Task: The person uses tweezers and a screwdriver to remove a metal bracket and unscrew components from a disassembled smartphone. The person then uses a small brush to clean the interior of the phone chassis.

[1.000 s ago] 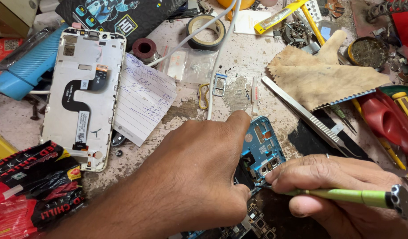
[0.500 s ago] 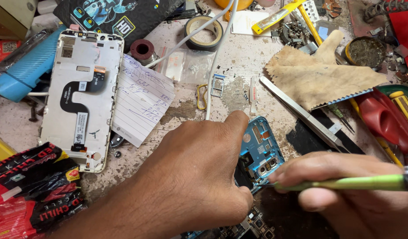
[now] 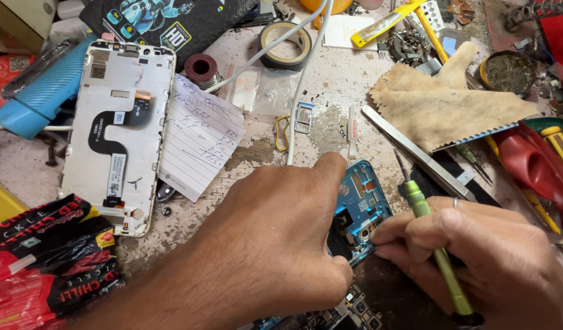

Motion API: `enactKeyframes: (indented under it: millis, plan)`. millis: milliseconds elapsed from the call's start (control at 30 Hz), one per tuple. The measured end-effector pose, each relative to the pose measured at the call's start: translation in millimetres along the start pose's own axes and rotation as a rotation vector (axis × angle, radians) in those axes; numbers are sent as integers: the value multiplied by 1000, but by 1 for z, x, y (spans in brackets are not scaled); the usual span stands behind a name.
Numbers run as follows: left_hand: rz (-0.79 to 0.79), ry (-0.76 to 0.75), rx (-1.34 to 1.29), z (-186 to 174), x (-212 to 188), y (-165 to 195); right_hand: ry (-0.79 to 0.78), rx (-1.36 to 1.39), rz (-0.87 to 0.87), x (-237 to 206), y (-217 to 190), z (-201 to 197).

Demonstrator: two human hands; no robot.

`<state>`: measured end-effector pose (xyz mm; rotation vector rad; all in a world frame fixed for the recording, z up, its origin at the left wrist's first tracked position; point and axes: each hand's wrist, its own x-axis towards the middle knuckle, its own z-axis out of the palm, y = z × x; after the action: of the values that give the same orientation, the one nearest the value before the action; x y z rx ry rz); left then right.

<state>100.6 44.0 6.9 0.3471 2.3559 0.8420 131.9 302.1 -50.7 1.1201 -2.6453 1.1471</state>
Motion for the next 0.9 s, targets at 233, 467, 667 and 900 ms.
enactKeyframes:
  millis: [233, 467, 667, 900]
  plan:
    - [70, 81, 38, 5, 1, -4, -112, 409, 478, -2, 9, 2]
    - [75, 94, 22, 7, 3, -6, -276, -59, -42, -10, 23, -1]
    - [64, 67, 45, 6, 3, -6, -153, 277, 415, -2, 9, 5]
    - [31, 38, 34, 3, 3, -3, -159, -154, -199, 5, 7, 3]
